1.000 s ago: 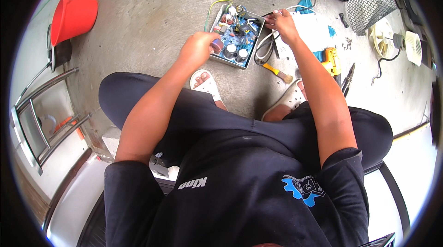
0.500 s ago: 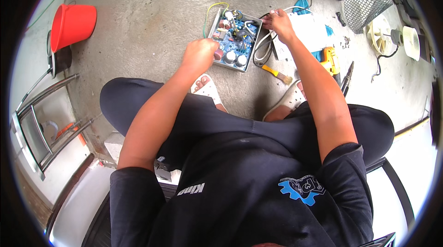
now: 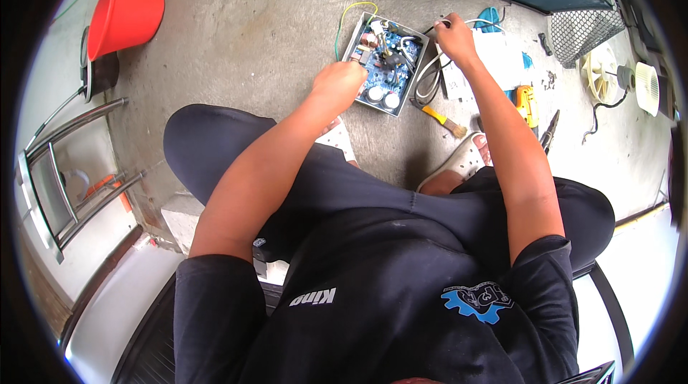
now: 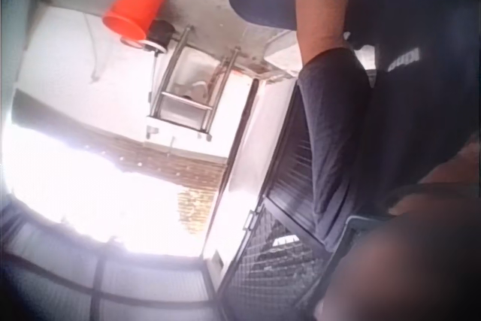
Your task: The person cleans a circuit board with a brush, places it into a metal enclosure, connects wires, and secures the board with screws using a power drill. The person works on the floor with tools and components nearby.
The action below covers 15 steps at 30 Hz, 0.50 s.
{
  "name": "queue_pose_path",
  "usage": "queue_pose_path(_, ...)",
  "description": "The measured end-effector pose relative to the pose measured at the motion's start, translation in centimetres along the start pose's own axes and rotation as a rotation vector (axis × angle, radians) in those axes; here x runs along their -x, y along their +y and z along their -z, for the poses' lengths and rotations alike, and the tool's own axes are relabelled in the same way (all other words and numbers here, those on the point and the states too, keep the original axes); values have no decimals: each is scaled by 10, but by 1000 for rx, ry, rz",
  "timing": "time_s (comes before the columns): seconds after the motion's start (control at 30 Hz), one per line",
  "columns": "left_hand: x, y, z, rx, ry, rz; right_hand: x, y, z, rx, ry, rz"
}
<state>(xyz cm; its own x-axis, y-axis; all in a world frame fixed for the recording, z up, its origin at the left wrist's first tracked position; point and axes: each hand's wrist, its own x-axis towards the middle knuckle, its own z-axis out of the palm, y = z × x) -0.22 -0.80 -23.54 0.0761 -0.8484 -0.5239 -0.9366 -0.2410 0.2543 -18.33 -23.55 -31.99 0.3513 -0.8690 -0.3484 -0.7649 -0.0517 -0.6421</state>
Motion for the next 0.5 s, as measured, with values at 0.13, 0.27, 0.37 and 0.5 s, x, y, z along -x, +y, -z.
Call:
queue_pose_path(0.13, 1, 0, 1, -11, 34, -34, 8, -12, -2, 178, -16, 118)
queue_pose_path(0.27, 1, 0, -1, -38, 31, -18, 12, -13, -6, 181, -57, 125)
queue_pose_path(0.37, 0, 1, -2, -51, 41, -30, 11, -10, -7, 147, -67, 97)
queue_pose_path(0.5, 2, 2, 0, 20, 31, 0, 15, -9, -7, 56, -79, 11)
